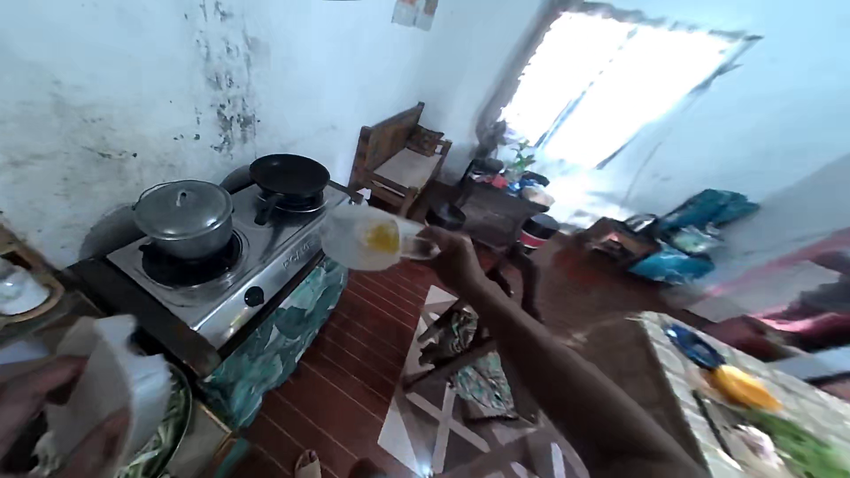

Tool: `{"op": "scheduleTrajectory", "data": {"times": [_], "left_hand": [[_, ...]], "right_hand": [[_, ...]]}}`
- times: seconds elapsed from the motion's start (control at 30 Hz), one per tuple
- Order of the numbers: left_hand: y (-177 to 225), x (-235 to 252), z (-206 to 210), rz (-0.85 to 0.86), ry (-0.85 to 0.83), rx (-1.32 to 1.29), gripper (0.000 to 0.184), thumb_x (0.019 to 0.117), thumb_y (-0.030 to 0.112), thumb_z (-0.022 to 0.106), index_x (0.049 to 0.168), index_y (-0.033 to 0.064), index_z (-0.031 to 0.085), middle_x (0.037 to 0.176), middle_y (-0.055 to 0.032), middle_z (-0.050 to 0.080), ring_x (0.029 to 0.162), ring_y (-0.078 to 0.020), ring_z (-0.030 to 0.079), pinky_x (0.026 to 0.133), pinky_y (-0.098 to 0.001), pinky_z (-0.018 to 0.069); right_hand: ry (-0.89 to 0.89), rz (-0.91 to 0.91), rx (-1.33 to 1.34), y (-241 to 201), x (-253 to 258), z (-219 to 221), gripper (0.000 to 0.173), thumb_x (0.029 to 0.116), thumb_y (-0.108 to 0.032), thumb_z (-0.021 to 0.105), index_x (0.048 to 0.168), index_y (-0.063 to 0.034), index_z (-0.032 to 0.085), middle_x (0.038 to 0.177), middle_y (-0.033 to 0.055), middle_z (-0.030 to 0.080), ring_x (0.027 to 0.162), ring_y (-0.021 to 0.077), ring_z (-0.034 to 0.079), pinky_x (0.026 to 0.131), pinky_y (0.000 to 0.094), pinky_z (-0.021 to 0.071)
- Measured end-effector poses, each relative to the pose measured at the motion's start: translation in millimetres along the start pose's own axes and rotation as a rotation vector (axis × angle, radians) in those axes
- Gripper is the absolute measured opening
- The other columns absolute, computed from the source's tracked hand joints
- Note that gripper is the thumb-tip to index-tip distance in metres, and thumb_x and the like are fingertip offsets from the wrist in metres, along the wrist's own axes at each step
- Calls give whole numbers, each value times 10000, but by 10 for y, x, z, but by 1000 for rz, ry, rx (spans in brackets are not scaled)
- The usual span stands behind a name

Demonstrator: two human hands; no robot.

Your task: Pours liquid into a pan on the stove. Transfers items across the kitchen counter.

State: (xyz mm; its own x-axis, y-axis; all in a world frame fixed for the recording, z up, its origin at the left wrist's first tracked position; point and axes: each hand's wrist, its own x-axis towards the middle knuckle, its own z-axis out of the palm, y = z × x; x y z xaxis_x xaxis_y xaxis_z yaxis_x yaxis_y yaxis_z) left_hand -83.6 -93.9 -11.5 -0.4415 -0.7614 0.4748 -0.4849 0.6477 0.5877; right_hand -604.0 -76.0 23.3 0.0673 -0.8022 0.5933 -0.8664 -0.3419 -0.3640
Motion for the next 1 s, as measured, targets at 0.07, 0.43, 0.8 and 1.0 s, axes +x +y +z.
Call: {"op": "scheduleTrajectory", "data": {"times": [0.07,0.43,0.8,1.0], "left_hand": [[57,441,115,-62,-24,109,615,911,370,724,1249,-128,595,1226,-346,609,1143,-388,618,989,-505,507],[200,3606,1240,-57,30,320,452,896,152,802,1268,-49,641,1224,-275,632,1092,-439,640,928,-620,511],[-501,5956,2611,-321,-51,253,495,945,228,759,1329,-40,598,1260,-275,624,1178,-434,606,1017,-607,463],[-739,6538,2720,-243,-58,275,482,936,221,765,1321,-20,604,1256,-262,625,1172,-424,611,999,-604,480]], "right_hand": [[-26,-32,-33,328,410,134,230,814,2,791,1019,77,716,984,216,732,923,329,719,882,509,563],[-126,-258,77,2080,2355,716,186,852,-17,761,1010,68,710,970,210,726,921,323,713,878,511,562],[-177,-587,-1,3522,3945,1193,135,837,41,746,968,18,721,940,187,722,909,366,701,840,521,546],[-215,-651,43,3699,4471,1368,134,852,5,746,982,18,715,922,195,723,882,370,706,790,502,546]]}}
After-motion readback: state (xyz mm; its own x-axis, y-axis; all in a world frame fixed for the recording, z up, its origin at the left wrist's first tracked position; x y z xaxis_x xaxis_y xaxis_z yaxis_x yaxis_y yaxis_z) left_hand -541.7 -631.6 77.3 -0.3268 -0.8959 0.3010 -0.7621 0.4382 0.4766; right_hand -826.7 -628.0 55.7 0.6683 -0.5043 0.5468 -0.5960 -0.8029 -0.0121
